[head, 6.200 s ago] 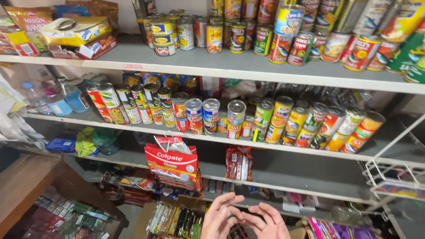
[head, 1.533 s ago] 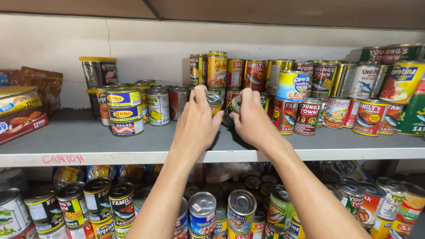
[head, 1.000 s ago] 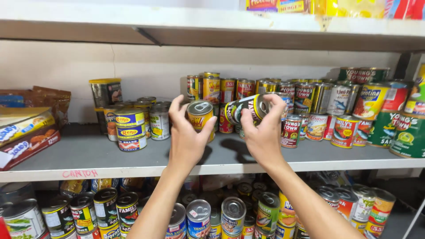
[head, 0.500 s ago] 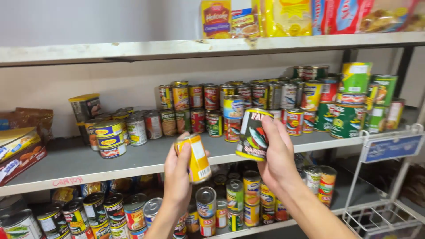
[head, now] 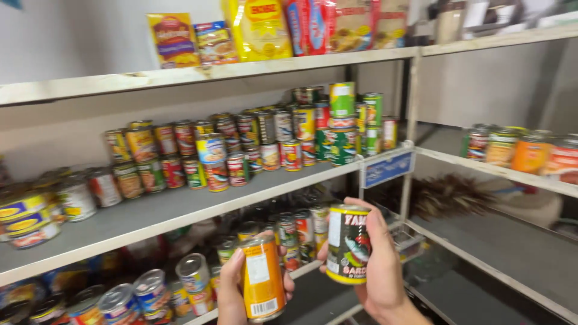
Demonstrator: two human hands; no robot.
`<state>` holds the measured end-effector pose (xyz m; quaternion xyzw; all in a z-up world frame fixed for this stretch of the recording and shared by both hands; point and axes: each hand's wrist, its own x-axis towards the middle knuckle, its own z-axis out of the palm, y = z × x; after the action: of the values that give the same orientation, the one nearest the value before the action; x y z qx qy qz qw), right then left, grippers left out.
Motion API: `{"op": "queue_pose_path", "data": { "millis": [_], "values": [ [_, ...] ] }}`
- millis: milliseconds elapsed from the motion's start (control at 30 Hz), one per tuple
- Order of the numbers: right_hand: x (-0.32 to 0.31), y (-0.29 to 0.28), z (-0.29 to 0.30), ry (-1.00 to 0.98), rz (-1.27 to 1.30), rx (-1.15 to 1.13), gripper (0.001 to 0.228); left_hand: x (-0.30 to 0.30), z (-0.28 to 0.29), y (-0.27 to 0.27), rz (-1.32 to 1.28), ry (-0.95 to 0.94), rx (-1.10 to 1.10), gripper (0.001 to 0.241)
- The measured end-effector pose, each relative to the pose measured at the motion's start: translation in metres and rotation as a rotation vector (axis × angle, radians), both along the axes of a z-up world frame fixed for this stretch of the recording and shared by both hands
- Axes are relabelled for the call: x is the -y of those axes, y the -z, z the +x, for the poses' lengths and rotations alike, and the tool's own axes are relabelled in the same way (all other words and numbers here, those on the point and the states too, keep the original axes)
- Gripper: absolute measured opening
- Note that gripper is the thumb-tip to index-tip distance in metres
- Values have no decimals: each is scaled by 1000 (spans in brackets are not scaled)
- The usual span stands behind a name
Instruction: Organizing and straightening canned food items on retail shelves in a grocery store.
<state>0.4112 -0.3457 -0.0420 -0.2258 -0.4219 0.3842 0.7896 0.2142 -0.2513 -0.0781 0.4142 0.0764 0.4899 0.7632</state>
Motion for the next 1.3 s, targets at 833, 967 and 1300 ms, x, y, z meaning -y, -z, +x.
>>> {"op": "queue_pose_path", "data": {
  "millis": [833,967,1300],
  "values": [
    [215,320,178,133,25,81,85,138,151,193,-306,592,35,74],
    [264,368,195,225,-39,85,93,162,160,192,-196,660,5,69],
    [356,389,132,690,16,-3,87,188,173,197,28,799,-151,61]
  ]
}}
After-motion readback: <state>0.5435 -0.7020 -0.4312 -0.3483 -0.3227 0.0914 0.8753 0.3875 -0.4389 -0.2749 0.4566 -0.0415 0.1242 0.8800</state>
